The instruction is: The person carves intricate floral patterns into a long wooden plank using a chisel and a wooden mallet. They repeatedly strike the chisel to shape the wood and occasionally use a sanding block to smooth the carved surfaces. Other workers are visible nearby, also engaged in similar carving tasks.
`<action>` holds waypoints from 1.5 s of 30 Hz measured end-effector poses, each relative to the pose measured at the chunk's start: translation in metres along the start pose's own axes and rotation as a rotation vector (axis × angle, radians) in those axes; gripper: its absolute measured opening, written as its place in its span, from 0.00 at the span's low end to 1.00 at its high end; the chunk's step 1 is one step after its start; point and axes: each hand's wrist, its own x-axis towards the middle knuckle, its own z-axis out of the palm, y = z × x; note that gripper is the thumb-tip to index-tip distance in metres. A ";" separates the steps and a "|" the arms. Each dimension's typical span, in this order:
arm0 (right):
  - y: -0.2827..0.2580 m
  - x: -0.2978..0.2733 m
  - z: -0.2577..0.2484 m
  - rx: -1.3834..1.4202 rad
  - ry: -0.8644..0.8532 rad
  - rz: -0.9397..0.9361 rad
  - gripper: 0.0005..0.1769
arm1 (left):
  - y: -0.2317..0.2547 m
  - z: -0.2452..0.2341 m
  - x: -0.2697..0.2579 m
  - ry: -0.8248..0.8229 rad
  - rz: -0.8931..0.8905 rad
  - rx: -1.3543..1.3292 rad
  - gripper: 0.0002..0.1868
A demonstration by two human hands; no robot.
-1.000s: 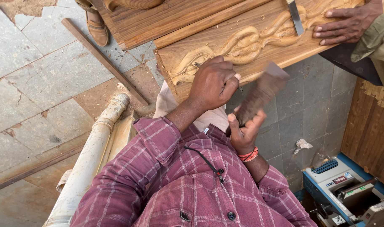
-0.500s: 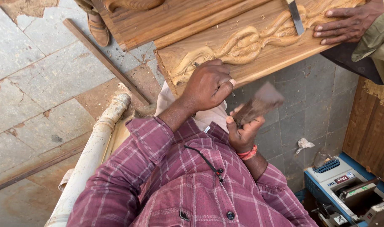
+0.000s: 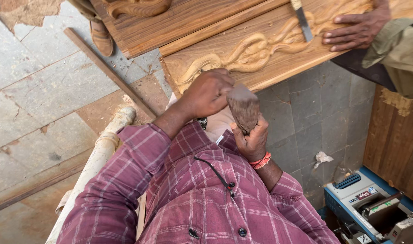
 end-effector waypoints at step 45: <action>-0.085 0.339 -0.089 0.209 -1.175 -0.504 0.48 | 0.052 0.029 -0.010 1.061 -0.957 0.472 0.13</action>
